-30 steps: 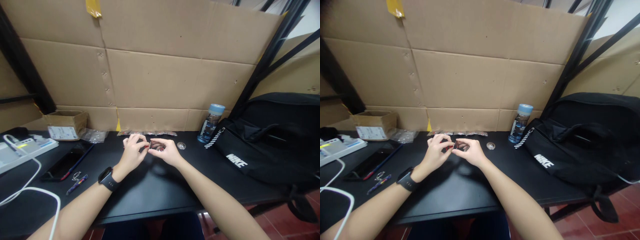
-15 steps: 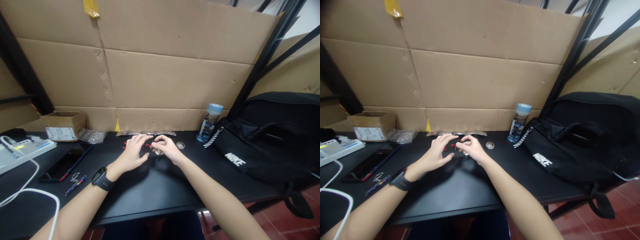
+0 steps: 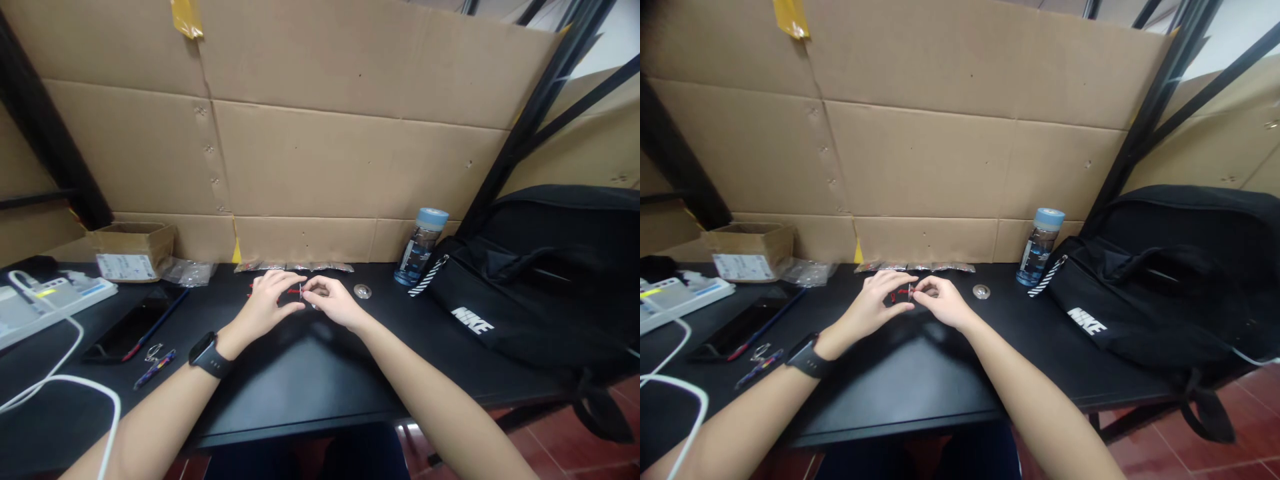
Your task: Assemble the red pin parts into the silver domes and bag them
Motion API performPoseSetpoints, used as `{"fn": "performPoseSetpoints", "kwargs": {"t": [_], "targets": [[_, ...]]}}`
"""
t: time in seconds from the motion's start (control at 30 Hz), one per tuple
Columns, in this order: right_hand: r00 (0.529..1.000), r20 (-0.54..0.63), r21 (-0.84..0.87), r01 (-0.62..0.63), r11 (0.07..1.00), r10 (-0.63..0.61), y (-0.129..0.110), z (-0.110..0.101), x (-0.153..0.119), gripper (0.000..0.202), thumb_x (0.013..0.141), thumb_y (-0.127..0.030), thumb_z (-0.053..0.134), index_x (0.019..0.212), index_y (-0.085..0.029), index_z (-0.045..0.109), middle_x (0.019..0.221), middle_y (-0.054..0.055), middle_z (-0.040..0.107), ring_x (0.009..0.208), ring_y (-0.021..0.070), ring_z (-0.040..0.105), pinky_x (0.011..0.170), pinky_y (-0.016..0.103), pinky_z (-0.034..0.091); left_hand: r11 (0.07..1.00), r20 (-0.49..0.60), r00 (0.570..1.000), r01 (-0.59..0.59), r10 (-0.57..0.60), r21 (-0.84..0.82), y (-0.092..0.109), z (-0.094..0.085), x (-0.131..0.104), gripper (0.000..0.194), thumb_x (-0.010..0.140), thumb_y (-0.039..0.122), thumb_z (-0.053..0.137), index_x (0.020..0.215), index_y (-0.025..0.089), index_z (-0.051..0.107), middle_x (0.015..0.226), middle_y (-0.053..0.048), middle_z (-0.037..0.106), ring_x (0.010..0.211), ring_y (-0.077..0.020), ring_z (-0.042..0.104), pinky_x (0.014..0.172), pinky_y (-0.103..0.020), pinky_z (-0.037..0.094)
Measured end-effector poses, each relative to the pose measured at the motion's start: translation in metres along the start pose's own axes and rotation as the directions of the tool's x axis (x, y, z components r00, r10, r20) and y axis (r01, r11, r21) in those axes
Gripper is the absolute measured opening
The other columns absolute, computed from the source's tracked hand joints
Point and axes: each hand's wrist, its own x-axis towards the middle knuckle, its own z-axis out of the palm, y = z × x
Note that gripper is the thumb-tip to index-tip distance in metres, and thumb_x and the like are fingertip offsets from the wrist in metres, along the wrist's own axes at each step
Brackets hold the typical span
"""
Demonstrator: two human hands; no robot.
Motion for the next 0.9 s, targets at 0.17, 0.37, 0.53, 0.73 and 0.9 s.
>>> {"fn": "performPoseSetpoints", "kwargs": {"t": [0.17, 0.37, 0.53, 0.73, 0.9], "targets": [[0.994, -0.035, -0.146, 0.093, 0.985, -0.099, 0.002, -0.001, 0.002, 0.020, 0.090, -0.037, 0.064, 0.087, -0.018, 0.067, 0.093, 0.005, 0.070, 0.079, 0.0152, 0.062, 0.069, 0.027, 0.050, 1.000, -0.005, 1.000, -0.009, 0.009, -0.004, 0.001, 0.003, 0.000, 0.049, 0.085, 0.041, 0.076, 0.131, 0.031, 0.062, 0.130, -0.007, 0.065, 0.123, -0.0286, 0.053, 0.101, -0.045, 0.039], [0.980, -0.014, -0.291, 0.184, 0.939, -0.196, 0.004, -0.005, 0.001, 0.017, 0.092, -0.033, 0.060, 0.084, -0.019, 0.063, 0.113, 0.008, 0.061, 0.095, 0.0177, 0.062, 0.072, 0.027, 0.052, 1.000, 0.009, 1.000, 0.008, -0.008, -0.020, 0.004, 0.001, 0.000, 0.043, 0.086, 0.043, 0.074, 0.126, 0.029, 0.062, 0.130, -0.007, 0.065, 0.124, -0.0288, 0.053, 0.102, -0.046, 0.039], [0.977, -0.051, -0.351, 0.177, 0.919, -0.208, 0.005, -0.017, 0.002, 0.014, 0.094, -0.030, 0.057, 0.087, -0.019, 0.061, 0.124, 0.011, 0.053, 0.102, 0.0195, 0.060, 0.071, 0.029, 0.053, 0.992, -0.004, 0.998, 0.063, -0.063, -0.109, 0.001, 0.003, 0.001, 0.038, 0.087, 0.039, 0.071, 0.122, 0.028, 0.063, 0.125, -0.005, 0.068, 0.120, -0.0272, 0.056, 0.103, -0.045, 0.042], [0.957, 0.014, -0.489, 0.258, 0.833, -0.288, 0.004, -0.019, 0.000, 0.009, 0.094, -0.022, 0.059, 0.087, -0.019, 0.063, 0.124, 0.011, 0.055, 0.117, 0.0239, 0.055, 0.095, 0.040, 0.049, 0.974, 0.080, 0.989, 0.134, -0.121, -0.184, -0.005, 0.011, 0.000, 0.019, 0.093, 0.036, 0.060, 0.105, 0.028, 0.072, 0.112, -0.003, 0.073, 0.112, -0.0248, 0.060, 0.099, -0.042, 0.047], [0.962, 0.097, -0.542, 0.265, 0.798, -0.254, 0.003, -0.012, -0.003, 0.008, 0.094, -0.023, 0.060, 0.087, -0.020, 0.064, 0.126, 0.011, 0.055, 0.122, 0.0259, 0.051, 0.101, 0.045, 0.045, 0.986, 0.097, 0.993, 0.077, -0.063, -0.149, -0.004, 0.018, -0.001, 0.019, 0.089, 0.041, 0.069, 0.104, 0.030, 0.075, 0.117, -0.002, 0.072, 0.114, -0.0239, 0.058, 0.103, -0.044, 0.042]]}}
